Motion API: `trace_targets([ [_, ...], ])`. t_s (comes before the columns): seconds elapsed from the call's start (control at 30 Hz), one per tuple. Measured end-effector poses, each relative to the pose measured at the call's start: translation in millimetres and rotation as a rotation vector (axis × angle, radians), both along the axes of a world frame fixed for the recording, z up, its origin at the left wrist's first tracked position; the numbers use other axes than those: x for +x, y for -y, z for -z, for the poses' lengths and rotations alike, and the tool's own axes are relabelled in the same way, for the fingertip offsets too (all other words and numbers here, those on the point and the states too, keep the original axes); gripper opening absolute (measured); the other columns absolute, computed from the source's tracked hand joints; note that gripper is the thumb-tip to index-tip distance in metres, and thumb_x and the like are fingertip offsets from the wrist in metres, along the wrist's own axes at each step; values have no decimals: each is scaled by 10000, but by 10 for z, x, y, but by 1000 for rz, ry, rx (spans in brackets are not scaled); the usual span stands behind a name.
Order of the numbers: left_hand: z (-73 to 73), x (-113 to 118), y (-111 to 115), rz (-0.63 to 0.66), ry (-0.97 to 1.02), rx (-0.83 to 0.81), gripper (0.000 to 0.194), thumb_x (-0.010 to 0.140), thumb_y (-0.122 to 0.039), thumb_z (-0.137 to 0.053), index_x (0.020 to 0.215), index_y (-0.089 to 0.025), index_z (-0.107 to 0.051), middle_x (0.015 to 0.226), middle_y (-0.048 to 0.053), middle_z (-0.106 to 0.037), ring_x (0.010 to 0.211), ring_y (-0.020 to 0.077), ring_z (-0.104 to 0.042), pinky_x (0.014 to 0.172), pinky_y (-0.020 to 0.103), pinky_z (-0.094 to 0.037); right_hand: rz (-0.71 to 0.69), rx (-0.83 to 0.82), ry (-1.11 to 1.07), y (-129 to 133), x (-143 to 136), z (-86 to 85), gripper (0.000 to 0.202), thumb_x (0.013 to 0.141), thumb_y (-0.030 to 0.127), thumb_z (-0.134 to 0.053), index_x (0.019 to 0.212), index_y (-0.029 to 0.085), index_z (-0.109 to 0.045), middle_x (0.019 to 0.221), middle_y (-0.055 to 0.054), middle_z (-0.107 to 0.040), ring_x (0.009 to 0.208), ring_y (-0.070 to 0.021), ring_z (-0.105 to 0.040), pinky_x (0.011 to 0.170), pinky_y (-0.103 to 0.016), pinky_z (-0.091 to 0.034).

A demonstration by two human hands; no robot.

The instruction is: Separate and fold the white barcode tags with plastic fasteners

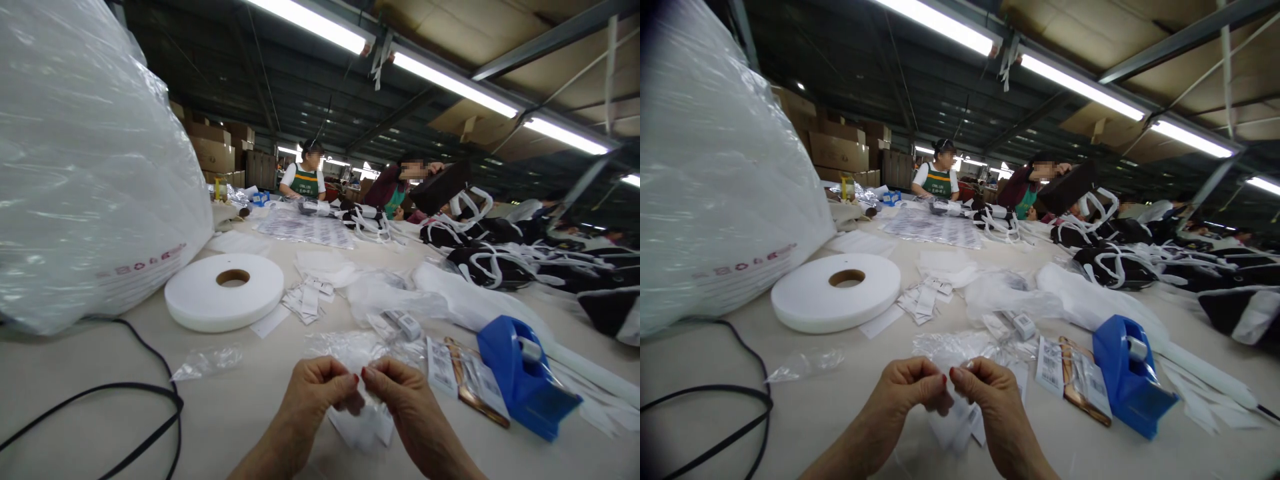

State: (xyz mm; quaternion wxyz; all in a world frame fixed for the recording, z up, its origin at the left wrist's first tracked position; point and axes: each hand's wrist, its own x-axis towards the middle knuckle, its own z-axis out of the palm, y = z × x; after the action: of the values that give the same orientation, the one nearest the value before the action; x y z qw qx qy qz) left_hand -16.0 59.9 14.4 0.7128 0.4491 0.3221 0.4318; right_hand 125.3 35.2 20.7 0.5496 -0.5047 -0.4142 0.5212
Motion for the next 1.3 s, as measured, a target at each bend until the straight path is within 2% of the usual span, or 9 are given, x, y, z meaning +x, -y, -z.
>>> trace_targets([
  [0.2,17,-2,-55,-96,18,-59,217,702,-307,-608,586,-124,-596,522,30,-648,490,110,-521,544,245,-334,58,10,131,-10,-10,38,258,676,411,-686,654,156,-717,570,-10,-618,567,-129,-438,539,-255,-316],
  [0.47,113,16,-129,-192,-63,-81,211,686,-293,-590,554,-135,-547,478,4,-612,443,92,-491,500,232,-320,103,1,143,-57,-46,129,276,665,433,-683,665,159,-716,602,-19,-642,549,-116,-417,521,-247,-310],
  [0.63,112,39,-107,-172,-100,-43,256,710,-375,-581,618,-137,-552,539,18,-639,477,110,-535,498,234,-356,128,10,111,-91,-50,185,245,648,391,-708,590,159,-657,520,28,-556,529,-104,-405,527,-241,-308],
  [0.77,121,51,-88,-154,-134,-22,199,650,-315,-643,628,-136,-558,513,7,-628,475,108,-535,499,225,-362,159,12,81,-97,-71,208,275,606,369,-740,519,165,-577,473,67,-458,502,-90,-356,511,-233,-286],
  [0.97,182,55,-146,-235,-222,9,254,704,-364,-539,586,-141,-558,552,27,-633,491,115,-545,509,234,-386,192,-15,48,-118,-89,275,320,567,372,-760,489,168,-527,440,80,-415,476,-83,-321,491,-233,-252],
  [1.13,241,-63,-295,-370,-395,76,305,740,-418,-463,571,-173,-531,535,25,-600,480,144,-523,510,276,-399,220,-15,9,-138,-63,303,339,565,395,-758,496,170,-514,445,85,-401,473,-77,-297,486,-235,-227],
  [1.2,263,-123,-354,-424,-489,159,319,745,-420,-453,550,-183,-538,536,35,-582,534,185,-533,591,342,-424,211,-8,-7,-117,-60,296,330,565,392,-763,514,168,-526,457,82,-411,477,-76,-302,487,-232,-230],
  [1.27,262,-159,-375,-490,-559,270,287,745,-403,-453,631,-178,-592,701,86,-632,763,258,-567,788,426,-400,205,4,-21,-85,-65,286,325,572,388,-764,521,165,-533,462,81,-410,483,-76,-304,489,-226,-237],
  [1.3,249,-163,-365,-522,-578,328,269,738,-391,-464,716,-172,-618,837,111,-645,919,284,-540,893,444,-343,205,12,-28,-69,-68,280,322,577,385,-763,521,165,-535,463,81,-406,485,-74,-304,488,-222,-240],
])
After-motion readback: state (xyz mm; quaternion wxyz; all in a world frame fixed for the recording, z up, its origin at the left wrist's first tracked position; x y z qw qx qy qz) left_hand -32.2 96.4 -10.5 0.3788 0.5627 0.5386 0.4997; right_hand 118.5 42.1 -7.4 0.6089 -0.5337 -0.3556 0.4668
